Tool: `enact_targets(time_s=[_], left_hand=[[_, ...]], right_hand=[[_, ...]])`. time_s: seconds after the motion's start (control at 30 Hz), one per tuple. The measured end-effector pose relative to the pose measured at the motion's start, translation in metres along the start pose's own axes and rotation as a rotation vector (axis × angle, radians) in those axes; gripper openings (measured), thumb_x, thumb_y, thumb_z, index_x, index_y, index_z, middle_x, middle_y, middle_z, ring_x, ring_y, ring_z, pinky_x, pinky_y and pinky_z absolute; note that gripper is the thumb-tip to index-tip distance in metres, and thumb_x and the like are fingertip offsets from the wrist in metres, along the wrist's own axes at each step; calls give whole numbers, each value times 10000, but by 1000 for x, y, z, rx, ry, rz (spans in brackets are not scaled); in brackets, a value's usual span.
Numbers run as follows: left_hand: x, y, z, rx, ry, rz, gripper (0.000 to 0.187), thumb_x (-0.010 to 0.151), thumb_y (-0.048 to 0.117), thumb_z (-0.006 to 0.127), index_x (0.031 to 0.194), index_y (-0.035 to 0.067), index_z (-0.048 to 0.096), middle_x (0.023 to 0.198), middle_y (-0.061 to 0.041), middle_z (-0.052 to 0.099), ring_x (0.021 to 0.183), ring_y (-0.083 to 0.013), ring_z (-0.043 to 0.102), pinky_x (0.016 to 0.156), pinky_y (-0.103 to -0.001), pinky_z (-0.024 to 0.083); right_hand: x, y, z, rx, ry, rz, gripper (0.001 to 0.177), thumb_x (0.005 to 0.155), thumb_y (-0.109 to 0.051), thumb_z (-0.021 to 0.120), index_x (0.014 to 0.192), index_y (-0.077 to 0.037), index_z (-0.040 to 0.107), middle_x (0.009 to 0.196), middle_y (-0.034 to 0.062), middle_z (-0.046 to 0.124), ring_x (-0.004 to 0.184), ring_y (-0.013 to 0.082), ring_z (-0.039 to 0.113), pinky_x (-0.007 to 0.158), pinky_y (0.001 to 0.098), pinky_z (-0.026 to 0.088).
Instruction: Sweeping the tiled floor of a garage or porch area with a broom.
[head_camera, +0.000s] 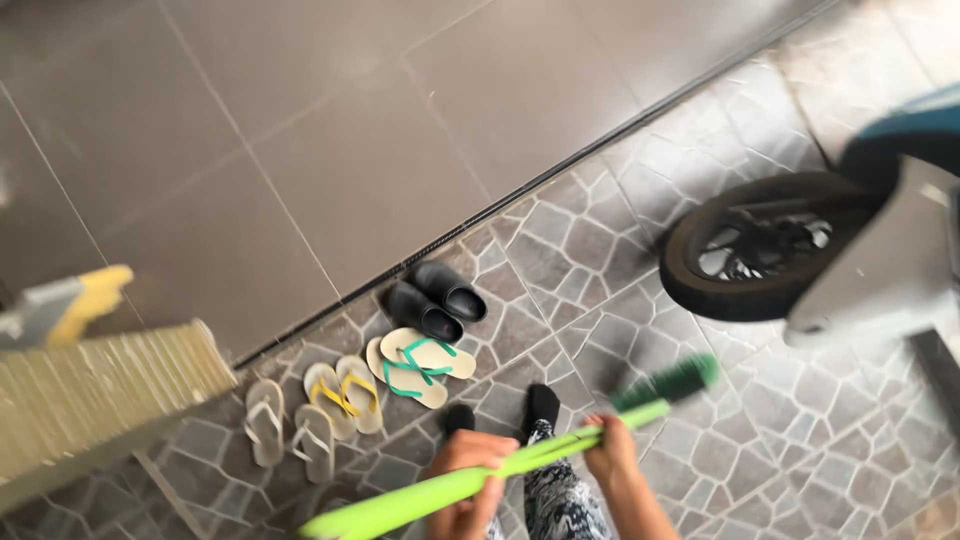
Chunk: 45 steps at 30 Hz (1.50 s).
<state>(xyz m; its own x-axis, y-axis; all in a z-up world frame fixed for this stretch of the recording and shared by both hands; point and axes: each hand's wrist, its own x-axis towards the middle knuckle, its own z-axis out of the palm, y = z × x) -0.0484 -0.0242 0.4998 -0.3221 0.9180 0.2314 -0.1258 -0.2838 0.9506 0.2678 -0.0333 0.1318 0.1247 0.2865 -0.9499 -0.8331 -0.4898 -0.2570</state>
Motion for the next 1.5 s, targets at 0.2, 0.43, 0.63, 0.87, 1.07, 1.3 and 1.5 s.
enact_targets(time_s=[0.2,0.43,0.63,0.87,1.07,1.3,1.5], left_hand=[[18,95,-22,133,-284,183,202,927,126,741,1029,23,600,1054,-170,661,1050,-323,809,967,-441,666],[60,180,-2,60,-419,246,193,921,35,689,1062,-30,575,1079,-223,661,1157,-456,707,1060,-536,571],[63,199,-9,149,-553,221,154,892,29,521,1027,59,587,928,-113,716,1165,-374,768,1183,-598,503],[49,201,-4,161,-777,236,172,874,166,697,919,104,543,863,-63,659,1150,-323,757,1145,-566,527],[57,194,1,160,-760,175,214,917,215,689,858,113,510,873,-94,603,976,-288,709,974,-474,566],[77,201,23,0,-754,102,424,939,465,716,922,94,512,862,-84,612,850,-236,667,768,-359,532],[78,190,18,75,-586,23,427,961,419,708,780,113,471,760,-51,551,832,-239,664,780,-368,524]], right_hand=[[-131,25,158,286,-184,171,143,951,-43,551,1018,64,483,880,153,605,702,209,654,637,241,610],[-219,36,250,353,-345,344,275,955,-154,516,1081,90,503,896,166,617,725,255,672,674,316,632],[-292,59,265,29,-511,207,405,915,-287,511,969,110,566,759,164,636,639,249,649,618,303,599],[-308,66,250,273,-604,521,255,984,-201,495,1062,26,582,781,67,608,608,160,591,560,255,556],[-313,59,271,154,-501,443,325,992,-254,469,1077,44,566,822,75,600,645,173,603,571,260,578],[-262,75,248,277,-524,599,241,978,-218,465,881,-3,513,661,34,535,516,134,522,474,245,510],[-222,102,254,180,-401,524,237,983,-209,479,800,-63,443,650,44,498,523,149,490,475,259,480]])
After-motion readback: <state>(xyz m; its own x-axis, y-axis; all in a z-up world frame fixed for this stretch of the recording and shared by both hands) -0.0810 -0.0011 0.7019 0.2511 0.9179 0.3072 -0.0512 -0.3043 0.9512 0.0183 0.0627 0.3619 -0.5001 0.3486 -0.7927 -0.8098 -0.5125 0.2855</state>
